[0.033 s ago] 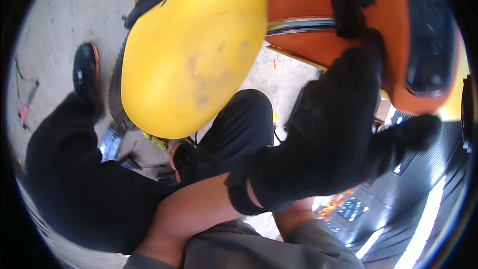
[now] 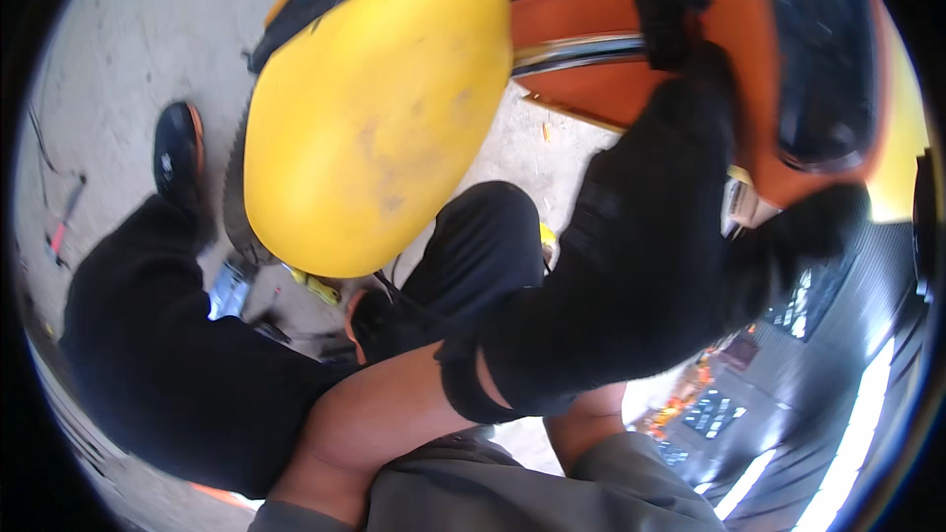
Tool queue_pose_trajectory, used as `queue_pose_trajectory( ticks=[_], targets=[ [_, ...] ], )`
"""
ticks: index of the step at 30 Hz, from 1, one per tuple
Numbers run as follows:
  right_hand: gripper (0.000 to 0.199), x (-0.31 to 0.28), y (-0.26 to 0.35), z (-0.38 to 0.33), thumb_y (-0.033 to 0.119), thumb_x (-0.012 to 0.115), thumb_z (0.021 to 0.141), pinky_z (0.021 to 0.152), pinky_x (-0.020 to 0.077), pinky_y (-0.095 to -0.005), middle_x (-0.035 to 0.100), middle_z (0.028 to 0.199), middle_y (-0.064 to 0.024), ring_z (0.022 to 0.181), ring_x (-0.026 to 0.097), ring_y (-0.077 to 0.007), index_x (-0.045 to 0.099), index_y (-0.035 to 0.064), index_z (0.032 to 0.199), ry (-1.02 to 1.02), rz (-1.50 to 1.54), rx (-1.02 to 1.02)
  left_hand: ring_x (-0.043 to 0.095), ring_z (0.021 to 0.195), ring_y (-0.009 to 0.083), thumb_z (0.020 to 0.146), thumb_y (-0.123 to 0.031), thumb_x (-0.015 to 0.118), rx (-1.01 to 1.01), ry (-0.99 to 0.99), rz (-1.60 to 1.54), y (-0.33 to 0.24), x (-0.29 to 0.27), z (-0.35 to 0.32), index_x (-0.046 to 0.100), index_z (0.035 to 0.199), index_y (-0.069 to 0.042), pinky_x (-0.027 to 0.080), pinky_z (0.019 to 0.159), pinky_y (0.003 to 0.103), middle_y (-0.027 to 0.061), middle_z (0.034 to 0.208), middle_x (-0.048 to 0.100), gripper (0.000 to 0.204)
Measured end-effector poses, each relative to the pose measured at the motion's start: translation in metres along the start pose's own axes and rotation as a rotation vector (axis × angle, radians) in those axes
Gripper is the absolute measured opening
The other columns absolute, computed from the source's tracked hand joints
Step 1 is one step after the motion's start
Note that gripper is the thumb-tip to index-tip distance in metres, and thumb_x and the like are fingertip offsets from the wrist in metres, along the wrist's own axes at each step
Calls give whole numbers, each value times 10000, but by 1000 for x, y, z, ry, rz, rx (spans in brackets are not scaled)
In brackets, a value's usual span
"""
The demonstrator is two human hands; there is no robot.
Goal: The person aligns and presses a yellow front fairing onto an orange motorcycle body frame by hand, then fits the handle-bar cover into place.
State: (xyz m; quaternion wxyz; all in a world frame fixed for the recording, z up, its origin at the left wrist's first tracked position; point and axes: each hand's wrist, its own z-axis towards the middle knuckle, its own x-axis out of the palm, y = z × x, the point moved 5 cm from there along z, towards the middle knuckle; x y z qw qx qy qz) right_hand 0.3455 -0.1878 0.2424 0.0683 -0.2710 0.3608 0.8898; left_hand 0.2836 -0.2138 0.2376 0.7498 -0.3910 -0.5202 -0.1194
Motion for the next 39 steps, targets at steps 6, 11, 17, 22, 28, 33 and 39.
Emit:
queue_pose_trajectory(
  ticks=[6,11,17,22,28,33,39],
  targets=[
    [278,-46,-111,5,189,598,1011,866,517,-285,637,1123,-72,962,619,-141,592,-13,1203,-177,286,382,615,1062,184,1038,-80,466,-26,206,656,-24,1,6,438,1443,22,532,886,315,128,1308,574,418],
    [253,-52,-131,-29,123,663,967,783,535,-266,635,1056,-62,901,627,-117,588,-2,1173,-418,758,749,567,1256,353,1107,-368,291,-205,110,608,-13,-9,6,297,1507,-9,499,1037,469,199,1453,468,537],
    [317,-49,-121,-36,120,658,964,764,532,-246,630,1061,-58,866,623,-98,565,-2,1241,-417,783,691,503,1326,393,1069,-506,345,-193,209,530,-28,-6,18,238,1543,-38,437,1114,498,210,1510,407,675],
    [574,-68,-84,20,137,705,925,1035,449,-350,576,1291,-147,1209,565,-228,441,-21,1410,-310,653,216,544,1288,368,1075,-491,323,-344,163,392,-31,-20,21,286,1504,-8,497,1075,441,219,1455,459,647],
    [808,-62,-94,30,156,728,874,1180,291,-406,389,1525,-216,1431,372,-324,284,-19,1525,-123,505,59,572,1266,364,1094,-438,297,-239,294,766,-33,-15,20,320,1479,42,475,1097,446,219,1436,488,615],
    [782,-49,-105,23,189,709,876,1189,286,-435,386,1512,-239,1431,364,-366,298,-31,1505,-88,581,82,582,1253,360,1100,-408,299,-308,236,661,-37,-16,24,351,1467,48,483,1087,444,217,1414,509,587],
    [653,-52,-77,3,258,737,875,1063,400,-457,505,1263,-218,1217,484,-386,449,-7,1398,-287,280,184,481,1349,418,1029,-562,423,-360,228,734,-48,-14,28,272,1547,-38,394,1139,533,217,1531,408,753]
  ],
)
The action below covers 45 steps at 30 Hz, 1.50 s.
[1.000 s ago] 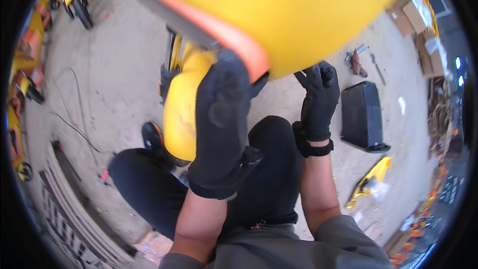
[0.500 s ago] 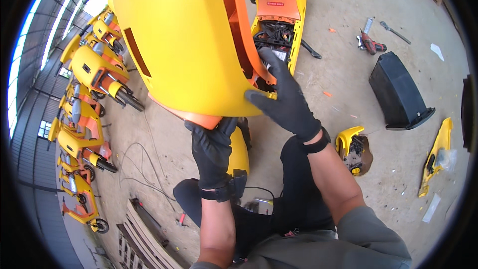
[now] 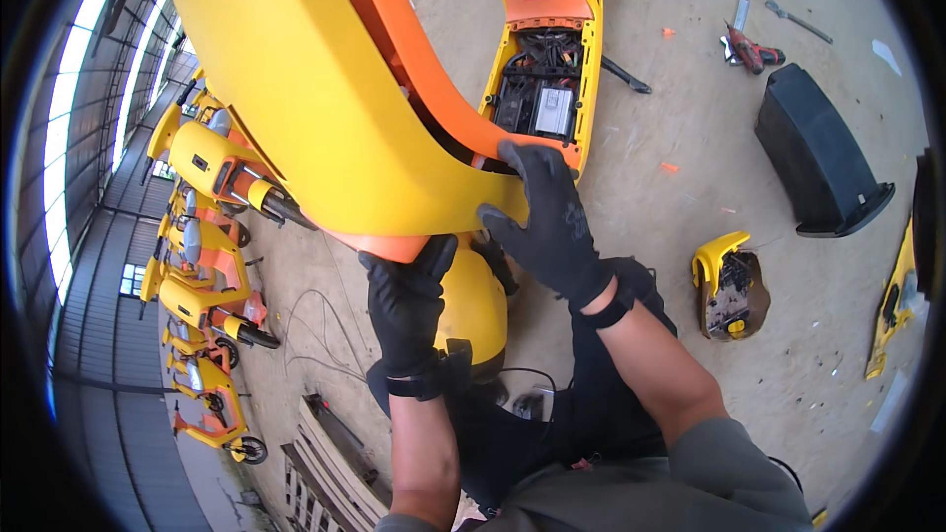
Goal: The person aligns and presses a yellow front fairing onto an orange motorcycle body frame by hand, then fits the handle-bar cover into place.
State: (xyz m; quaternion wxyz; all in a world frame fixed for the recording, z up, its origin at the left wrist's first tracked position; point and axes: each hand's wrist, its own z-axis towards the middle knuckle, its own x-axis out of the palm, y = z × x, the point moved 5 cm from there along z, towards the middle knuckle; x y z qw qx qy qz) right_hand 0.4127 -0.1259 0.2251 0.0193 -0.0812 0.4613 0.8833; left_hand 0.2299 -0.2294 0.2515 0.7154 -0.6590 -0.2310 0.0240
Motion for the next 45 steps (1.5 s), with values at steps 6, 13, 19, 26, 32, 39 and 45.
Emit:
queue_pose_trajectory(
  ticks=[6,13,19,26,32,39,45],
  targets=[
    [548,10,-11,-19,297,785,842,1023,422,-454,520,1187,-195,1151,502,-365,541,21,1248,-96,22,39,447,1372,421,944,-658,522,-136,42,-240,-10,16,9,279,1550,-78,363,1141,565,204,1515,434,874],
    [556,9,-19,-16,312,790,838,982,434,-461,536,1147,-175,1116,508,-362,545,28,1248,-86,83,72,511,1296,381,941,-621,571,-169,-109,-162,-18,12,9,409,1470,-87,430,1091,505,180,1451,498,769],
    [609,2,-28,-17,296,788,836,1031,422,-460,542,1205,-195,1189,505,-371,506,3,1290,-127,234,148,556,1219,322,931,-611,597,-223,-71,-378,-13,20,10,457,1419,-117,470,1042,486,103,1386,555,709],
    [680,-4,-48,16,337,743,875,1075,388,-479,520,1357,-224,1246,507,-396,453,-6,1386,-5,109,-107,536,1239,295,885,-663,618,-146,-174,-230,-10,13,7,466,1417,-108,449,1066,477,103,1374,565,784],
    [771,10,-64,13,504,707,878,1096,371,-483,531,1357,-221,1286,493,-390,449,4,1406,50,238,-43,522,1267,289,886,-702,585,-89,-213,-153,-11,19,8,458,1434,-105,430,1086,477,101,1398,556,820],
    [829,15,-69,10,577,670,882,1099,366,-485,523,1386,-213,1301,492,-380,432,11,1439,69,235,-26,513,1271,280,882,-672,621,-87,-252,-152,-13,28,6,447,1448,-123,427,1088,473,89,1442,517,808],
    [835,10,-67,12,549,711,859,1096,371,-477,523,1387,-200,1297,497,-370,436,14,1439,81,234,-31,507,1277,270,887,-658,631,-67,-237,-204,-11,34,11,448,1445,-115,422,1097,467,94,1433,522,799]
  ],
)
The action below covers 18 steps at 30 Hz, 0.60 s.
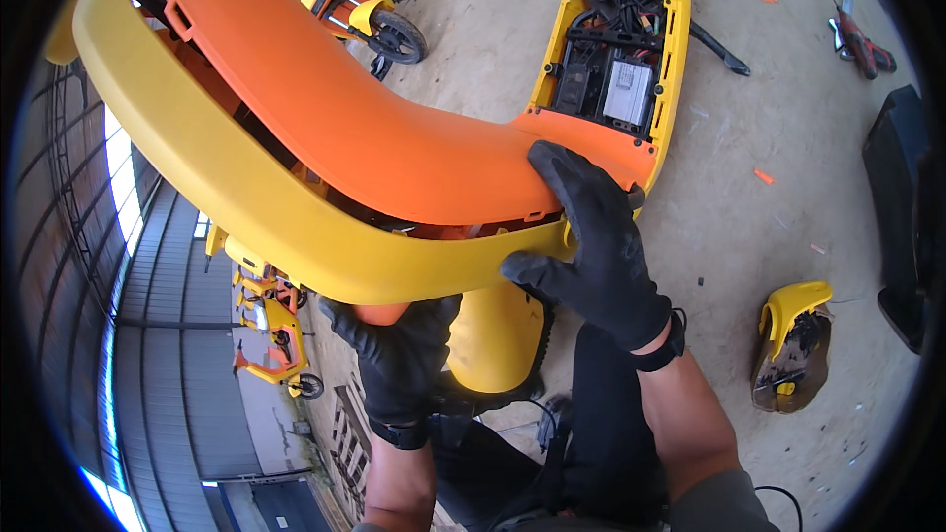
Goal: The person aligns and presses a yellow front fairing onto an orange motorcycle body frame by hand, then fits the handle-bar cover into place.
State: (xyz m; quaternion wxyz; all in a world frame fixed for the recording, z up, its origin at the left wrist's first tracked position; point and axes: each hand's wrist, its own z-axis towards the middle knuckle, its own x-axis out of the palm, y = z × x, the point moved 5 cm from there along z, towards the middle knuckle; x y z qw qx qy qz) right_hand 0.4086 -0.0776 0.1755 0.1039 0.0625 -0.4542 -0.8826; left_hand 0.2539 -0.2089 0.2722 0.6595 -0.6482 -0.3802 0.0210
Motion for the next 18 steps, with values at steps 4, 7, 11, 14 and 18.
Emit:
queue_pose_trajectory(
  ticks=[4,7,11,14,18],
  targets=[
    [796,-6,0,5,459,771,840,1085,396,-457,554,1352,-193,1266,525,-361,459,11,1420,15,96,33,513,1277,276,893,-663,619,-39,27,12,0,-2,-2,451,1442,-114,433,1092,472,95,1428,527,795],
    [694,-11,-7,18,373,782,850,1076,420,-442,587,1327,-179,1248,549,-355,514,13,1379,78,250,78,520,1277,296,886,-680,611,-13,10,69,-2,-4,-3,454,1439,-113,446,1084,480,100,1428,527,807],
    [587,-8,0,33,302,776,860,1075,431,-436,616,1312,-168,1241,567,-346,572,20,1332,32,282,-19,600,1176,312,867,-690,617,-21,-64,85,1,-10,-5,518,1361,-95,464,1037,545,104,1309,618,780],
    [550,-5,-3,29,273,783,851,1087,422,-440,619,1322,-162,1260,561,-337,601,34,1311,54,336,104,503,1313,334,873,-701,601,-16,-61,53,1,-10,-7,437,1469,-166,468,1052,538,111,1466,495,818],
    [574,4,1,31,284,796,833,1074,430,-454,634,1304,-162,1253,566,-338,602,38,1315,43,340,107,475,1349,345,903,-679,571,56,-116,27,-8,-17,-8,394,1503,-170,464,1053,553,106,1526,435,806]
  ],
)
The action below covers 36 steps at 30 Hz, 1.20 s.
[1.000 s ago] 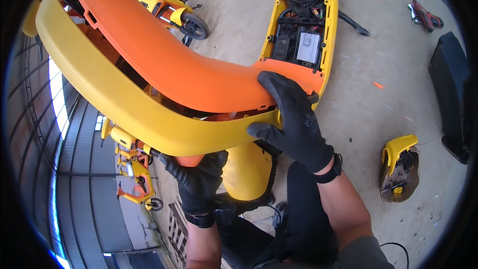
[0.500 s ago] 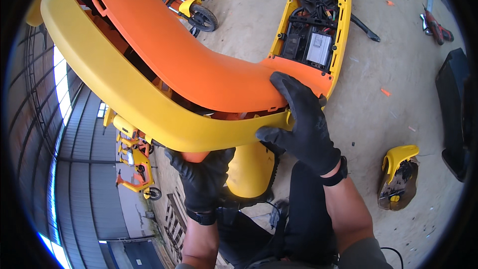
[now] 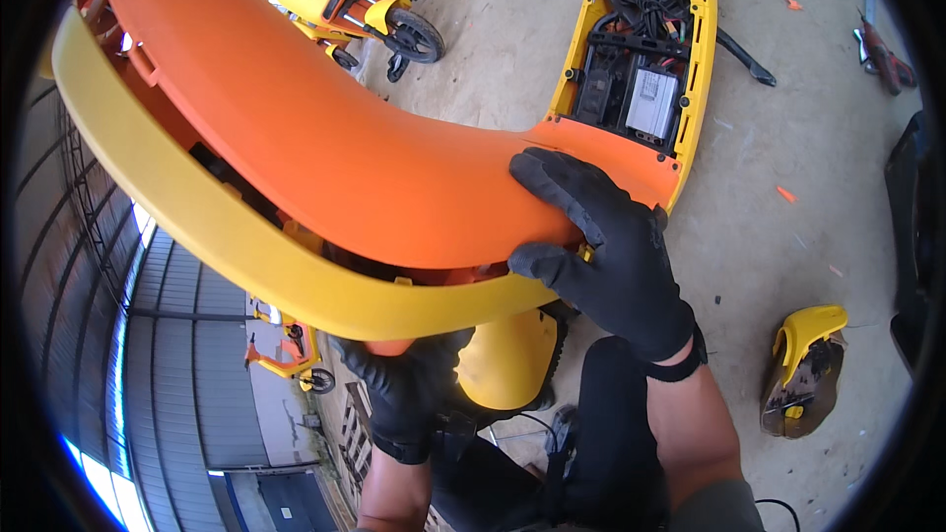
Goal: The person aligns and presses a yellow front fairing onto an orange motorcycle body frame by hand, then fits the handle-bar cover into place.
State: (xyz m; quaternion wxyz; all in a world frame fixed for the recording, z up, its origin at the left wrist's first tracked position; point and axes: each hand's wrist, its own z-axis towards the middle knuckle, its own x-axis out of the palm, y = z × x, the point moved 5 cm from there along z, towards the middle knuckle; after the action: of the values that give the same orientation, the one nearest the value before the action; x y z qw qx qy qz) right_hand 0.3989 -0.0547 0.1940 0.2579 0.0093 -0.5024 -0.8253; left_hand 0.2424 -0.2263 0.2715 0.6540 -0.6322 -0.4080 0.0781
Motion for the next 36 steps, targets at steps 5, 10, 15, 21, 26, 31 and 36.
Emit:
queue_pose_trajectory(
  ticks=[5,10,15,21,26,31,36],
  targets=[
    [577,-2,-3,4,306,803,824,1058,438,-466,637,1301,-165,1243,570,-356,617,33,1296,-24,-7,4,465,1361,326,915,-666,562,39,31,56,2,14,6,351,1524,-136,431,1090,547,91,1540,422,834],
    [542,3,-38,-1,262,807,842,1035,461,-427,640,1243,-176,1179,598,-326,608,-9,1267,-173,155,-126,469,1348,302,925,-635,576,122,-79,366,23,-31,37,342,1529,-129,410,1104,509,90,1536,426,822],
    [670,55,-59,25,448,881,600,987,469,-435,673,1193,-155,1155,592,-358,714,95,1145,-91,188,109,444,1360,305,938,-622,563,53,-26,557,49,-33,38,346,1527,-113,355,1136,487,104,1531,429,808],
    [661,9,-40,6,455,860,624,979,482,-431,680,1182,-163,1130,608,-368,714,102,1163,-129,47,141,415,1375,309,954,-606,548,36,165,464,67,-2,30,349,1524,-94,289,1174,462,122,1524,433,791],
    [657,5,-43,4,365,874,717,1013,485,-398,675,1215,-182,1164,631,-307,655,20,1232,-116,240,4,390,1387,312,968,-593,535,-18,274,162,36,-15,59,353,1521,-78,235,1205,440,137,1518,435,778],
    [506,-8,-41,11,136,719,936,932,532,-293,636,1270,-108,1136,626,-160,533,19,1392,83,537,111,393,1381,321,926,-711,501,-86,143,-80,38,-5,37,353,1516,-53,245,1207,441,157,1519,434,896],
    [402,-27,-18,17,185,593,1006,863,510,-268,651,1153,-34,1006,614,-121,545,27,1373,-36,-187,229,589,958,160,959,-225,627,170,240,432,44,28,21,610,1180,-8,462,862,295,56,1065,637,310]
  ],
)
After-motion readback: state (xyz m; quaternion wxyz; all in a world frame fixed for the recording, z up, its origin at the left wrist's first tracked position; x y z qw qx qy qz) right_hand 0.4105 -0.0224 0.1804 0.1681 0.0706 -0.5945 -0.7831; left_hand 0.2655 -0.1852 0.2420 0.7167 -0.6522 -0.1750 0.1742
